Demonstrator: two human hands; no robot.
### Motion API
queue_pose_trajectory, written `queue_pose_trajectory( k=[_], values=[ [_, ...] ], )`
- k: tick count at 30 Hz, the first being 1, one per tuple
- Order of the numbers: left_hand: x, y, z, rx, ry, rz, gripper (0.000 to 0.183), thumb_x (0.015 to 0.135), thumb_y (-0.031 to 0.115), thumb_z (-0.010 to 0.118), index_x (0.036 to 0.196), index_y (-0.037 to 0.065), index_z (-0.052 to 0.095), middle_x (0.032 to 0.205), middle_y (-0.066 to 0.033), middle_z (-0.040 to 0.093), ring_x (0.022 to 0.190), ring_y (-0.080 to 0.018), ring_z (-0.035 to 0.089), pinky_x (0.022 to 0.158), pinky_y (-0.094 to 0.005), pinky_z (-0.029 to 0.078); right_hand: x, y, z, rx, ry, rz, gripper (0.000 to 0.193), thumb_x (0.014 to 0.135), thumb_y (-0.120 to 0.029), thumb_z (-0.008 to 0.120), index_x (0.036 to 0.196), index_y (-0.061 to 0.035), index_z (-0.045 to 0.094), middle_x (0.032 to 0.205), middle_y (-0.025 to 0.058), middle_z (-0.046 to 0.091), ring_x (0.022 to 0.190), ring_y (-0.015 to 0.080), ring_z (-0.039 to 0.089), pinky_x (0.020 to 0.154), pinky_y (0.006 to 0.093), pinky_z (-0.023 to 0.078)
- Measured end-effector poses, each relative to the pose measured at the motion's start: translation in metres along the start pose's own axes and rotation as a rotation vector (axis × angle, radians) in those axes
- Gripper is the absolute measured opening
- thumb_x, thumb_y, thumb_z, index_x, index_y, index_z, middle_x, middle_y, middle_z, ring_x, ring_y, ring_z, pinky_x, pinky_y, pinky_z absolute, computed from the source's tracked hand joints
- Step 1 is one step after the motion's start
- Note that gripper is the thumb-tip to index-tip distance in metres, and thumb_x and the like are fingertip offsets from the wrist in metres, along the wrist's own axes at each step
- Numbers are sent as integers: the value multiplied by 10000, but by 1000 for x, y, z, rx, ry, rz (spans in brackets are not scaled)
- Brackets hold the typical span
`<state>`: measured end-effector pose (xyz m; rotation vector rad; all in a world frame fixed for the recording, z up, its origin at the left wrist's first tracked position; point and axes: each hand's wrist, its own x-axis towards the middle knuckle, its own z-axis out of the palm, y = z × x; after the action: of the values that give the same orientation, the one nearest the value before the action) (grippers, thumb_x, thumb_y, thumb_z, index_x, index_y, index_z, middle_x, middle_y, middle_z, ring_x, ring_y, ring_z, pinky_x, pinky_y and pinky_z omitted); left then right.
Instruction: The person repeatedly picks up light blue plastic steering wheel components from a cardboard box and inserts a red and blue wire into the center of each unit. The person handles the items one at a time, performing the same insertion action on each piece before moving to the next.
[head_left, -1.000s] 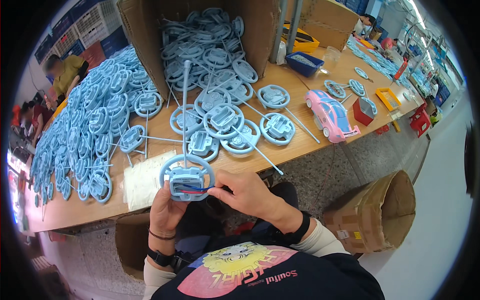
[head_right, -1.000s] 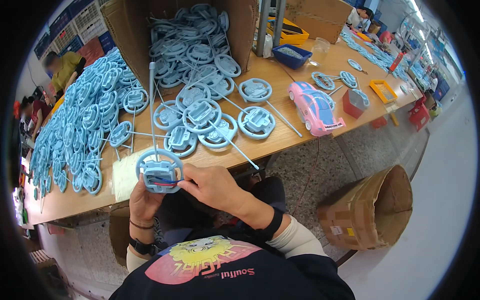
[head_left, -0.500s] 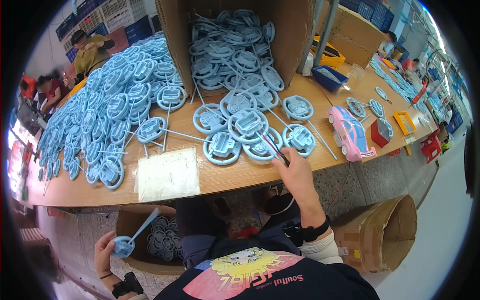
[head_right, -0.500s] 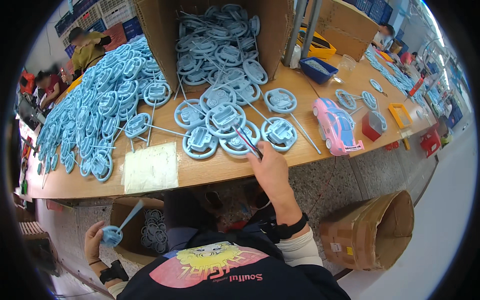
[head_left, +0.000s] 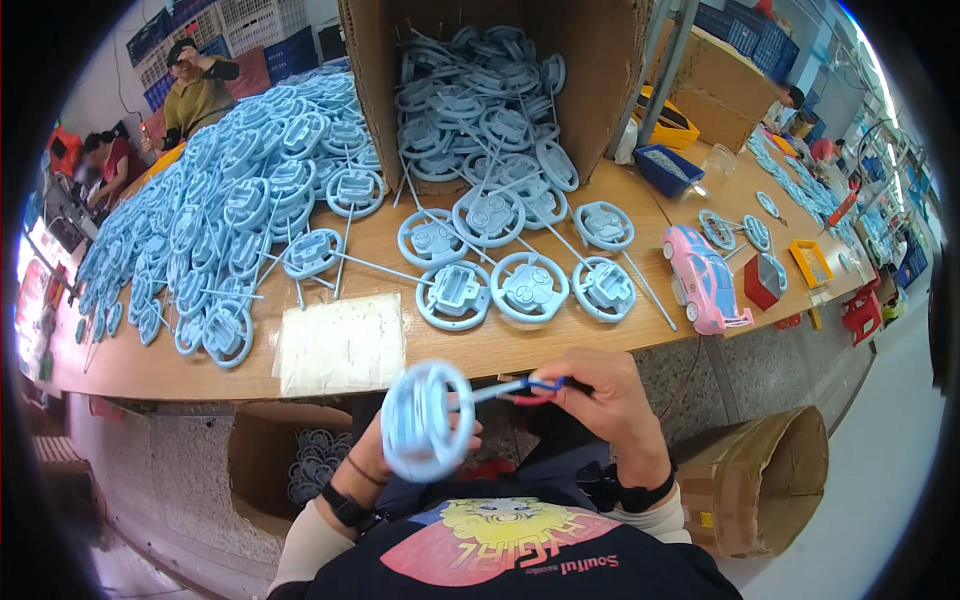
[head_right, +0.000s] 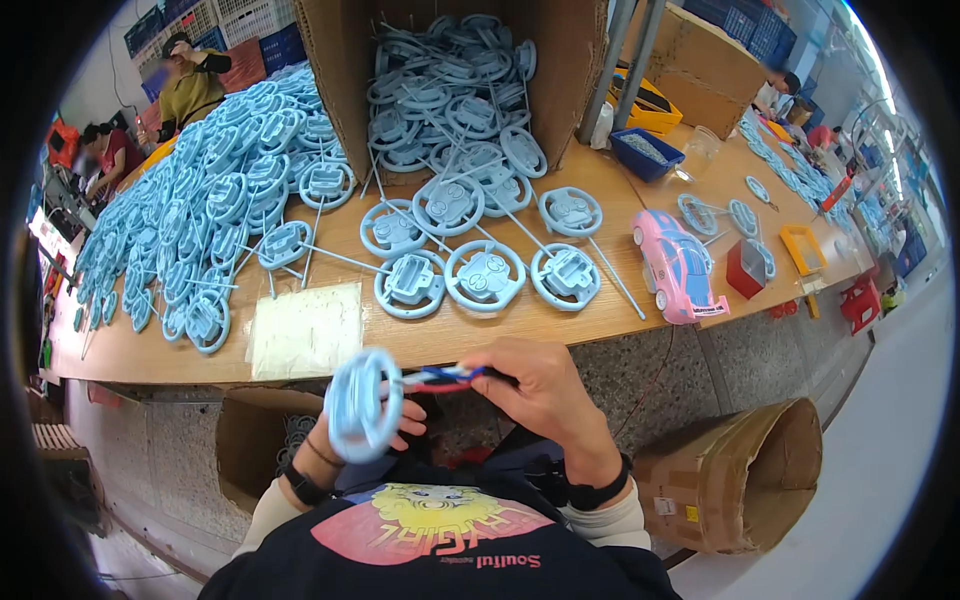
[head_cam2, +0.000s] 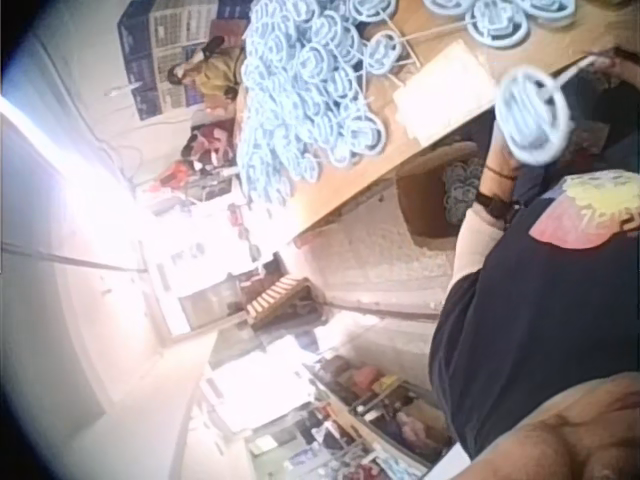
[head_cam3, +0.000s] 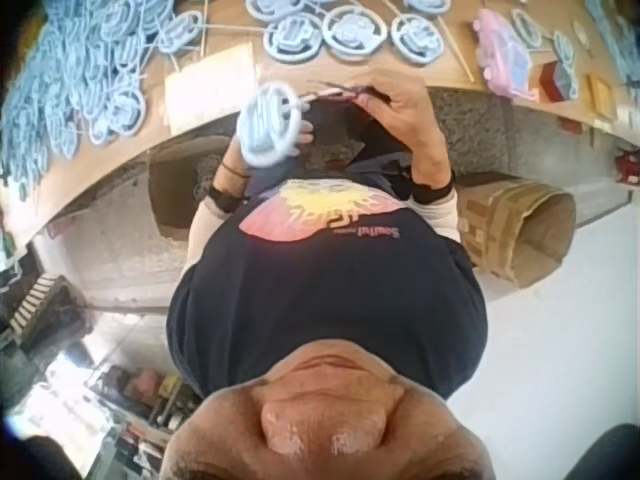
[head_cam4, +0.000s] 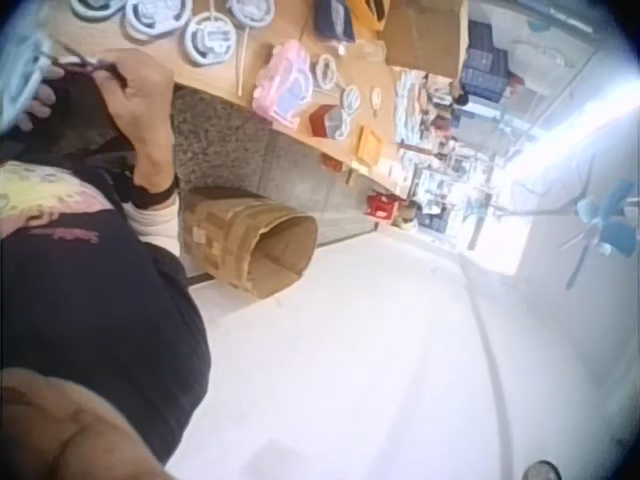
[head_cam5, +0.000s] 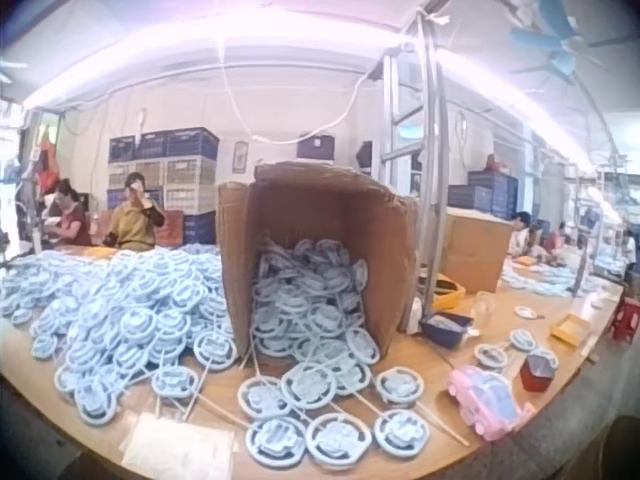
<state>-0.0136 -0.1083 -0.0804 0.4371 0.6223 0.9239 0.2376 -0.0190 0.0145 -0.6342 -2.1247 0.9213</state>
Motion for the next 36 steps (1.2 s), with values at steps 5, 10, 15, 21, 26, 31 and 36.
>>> queue_pose_trajectory(
  k=[5, 10, 15, 21, 26, 31, 36],
  values=[
    [-12, 1, 0, -467, -178, -91, 840, 880, 633, 265, 1171, -122, 486, 1053, -261, 596, 918, -373, 617, 825, -414, 510, -11, -1, -1, -19, -161, 121, 164, 735, -63, 674, 895, -47, 639, 751, 91, 627, 644, 238, 601, 567, 290, 449],
    [-38, 32, -2, 342, -153, 135, 699, 866, 557, 468, 1118, -88, 561, 1056, -142, 628, 965, -203, 597, 870, -309, 460, -6, 2, 7, -7, -191, 120, 146, 745, -87, 678, 882, -51, 642, 733, 82, 619, 609, 225, 589, 545, 278, 440],
    [-55, 47, 7, 598, 188, 139, 330, 885, 279, 588, 1086, 18, 608, 881, 7, 622, 758, -55, 545, 658, -195, 442, 1, -7, 20, 2, -72, 250, 215, 786, -142, 672, 976, -62, 609, 717, 77, 583, 567, 202, 567, 531, 261, 431],
    [-33, 40, 23, 235, 355, 478, 306, 909, 163, 544, 1144, -32, 539, 951, -60, 628, 806, -104, 598, 689, -237, 491, 1, -12, 48, -241, -111, 74, 160, 846, -227, 604, 832, -78, 546, 732, 80, 590, 627, 278, 590, 500, 349, 446],
    [-21, 32, 26, 231, 362, 485, 299, 914, 131, 527, 1161, -40, 523, 983, -71, 626, 852, -117, 606, 727, -256, 504, 1, 0, 54, -360, -64, 9, 157, 814, -208, 640, 813, -73, 559, 707, 83, 590, 605, 268, 590, 505, 345, 441],
    [-15, 28, 23, 213, 344, 472, 296, 926, 139, 508, 1163, -37, 520, 990, -71, 624, 857, -116, 603, 740, -260, 505, 5, 3, 51, -367, -87, -15, 158, 797, -204, 658, 788, -73, 569, 692, 80, 583, 600, 270, 587, 505, 345, 436],
    [-12, 26, 14, 186, 325, 452, 293, 930, 148, 499, 1160, -32, 521, 1001, -71, 623, 859, -124, 609, 753, -271, 508, 8, 3, 45, -324, -120, -26, 182, 828, -237, 606, 797, -78, 522, 711, 86, 579, 645, 292, 587, 525, 370, 444]
  ],
)
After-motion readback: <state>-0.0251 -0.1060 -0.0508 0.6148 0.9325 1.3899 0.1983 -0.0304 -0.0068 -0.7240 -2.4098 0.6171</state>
